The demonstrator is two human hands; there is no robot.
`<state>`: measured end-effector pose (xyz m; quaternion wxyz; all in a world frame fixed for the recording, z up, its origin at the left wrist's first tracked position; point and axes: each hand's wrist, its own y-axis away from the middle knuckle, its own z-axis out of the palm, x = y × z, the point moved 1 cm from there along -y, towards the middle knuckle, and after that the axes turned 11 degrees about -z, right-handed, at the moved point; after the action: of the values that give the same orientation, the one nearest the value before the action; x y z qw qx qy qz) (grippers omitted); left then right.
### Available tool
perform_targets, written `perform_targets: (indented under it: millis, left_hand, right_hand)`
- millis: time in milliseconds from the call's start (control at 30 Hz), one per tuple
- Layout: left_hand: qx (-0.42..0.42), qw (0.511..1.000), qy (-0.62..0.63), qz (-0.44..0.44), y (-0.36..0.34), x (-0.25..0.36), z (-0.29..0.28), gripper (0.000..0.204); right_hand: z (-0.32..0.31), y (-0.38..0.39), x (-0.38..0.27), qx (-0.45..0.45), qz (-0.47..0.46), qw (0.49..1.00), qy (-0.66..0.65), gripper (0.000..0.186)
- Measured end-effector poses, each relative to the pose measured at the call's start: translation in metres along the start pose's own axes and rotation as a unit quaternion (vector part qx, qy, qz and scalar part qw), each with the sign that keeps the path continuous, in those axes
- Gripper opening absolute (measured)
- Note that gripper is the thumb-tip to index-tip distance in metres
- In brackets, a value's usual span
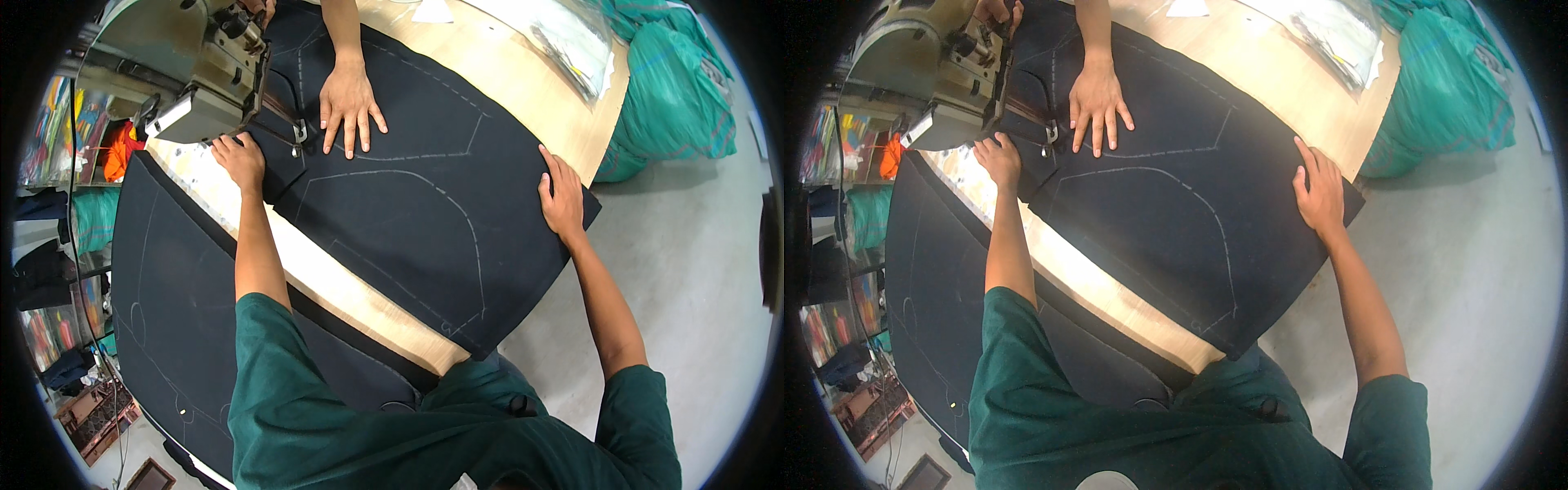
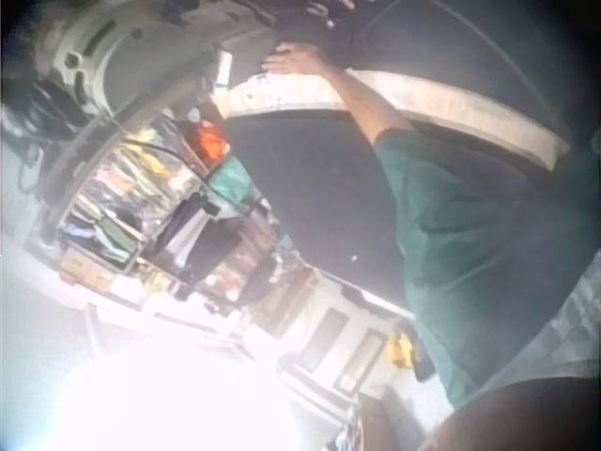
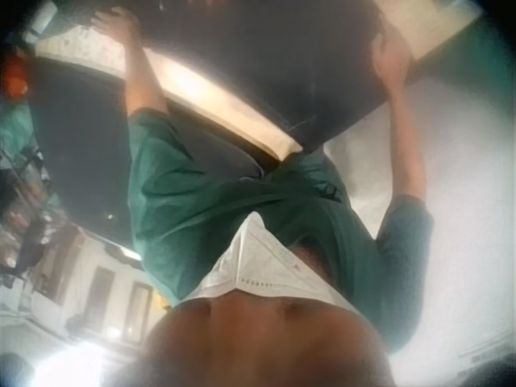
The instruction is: The person places a paper pattern on a large piece of black fabric and aligns it. They then use a handheld electric fabric cutter to cut the fabric along the pattern lines. The person removes the cut pieces and places them into a green sack.
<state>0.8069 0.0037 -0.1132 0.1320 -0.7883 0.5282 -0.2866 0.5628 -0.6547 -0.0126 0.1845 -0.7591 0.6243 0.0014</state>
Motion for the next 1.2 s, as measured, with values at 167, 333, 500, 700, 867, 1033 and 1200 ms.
perform_targets:
  millis: [167, 333, 500, 700, 867, 1033, 1200]
  left_hand:
    - [-0.101, 0.990, -0.049, 0.082, 0.007, 0.008, -0.004, 0.048]
    - [-0.113, 0.989, 0.073, -0.065, -0.003, -0.033, 0.006, 0.063]
    - [-0.276, 0.959, 0.055, -0.035, 0.005, -0.032, 0.006, 0.064]
    - [-0.249, 0.957, 0.118, -0.092, -0.001, -0.029, -0.007, 0.062]
    - [-0.235, 0.884, 0.314, -0.255, -0.028, -0.039, -0.018, 0.060]
    - [-0.253, 0.786, 0.445, -0.346, -0.038, -0.048, -0.030, 0.059]
    - [-0.247, 0.746, 0.489, -0.379, -0.027, -0.058, -0.040, 0.057]
  right_hand:
    - [-0.004, 0.007, 0.003, -0.007, 0.011, 1.000, 0.004, 0.056]
    - [-0.001, -0.004, -0.003, -0.006, 0.007, 1.000, -0.023, 0.057]
    - [-0.003, 0.002, 0.002, -0.024, 0.017, 1.000, 0.000, 0.056]
    - [-0.003, 0.002, 0.002, -0.018, 0.017, 1.000, -0.005, 0.058]
    - [-0.002, 0.001, 0.000, -0.018, 0.022, 1.000, -0.004, 0.058]
    - [-0.004, 0.003, 0.001, -0.015, 0.028, 0.999, -0.005, 0.057]
    - [-0.004, 0.002, 0.001, -0.015, 0.021, 1.000, -0.009, 0.057]
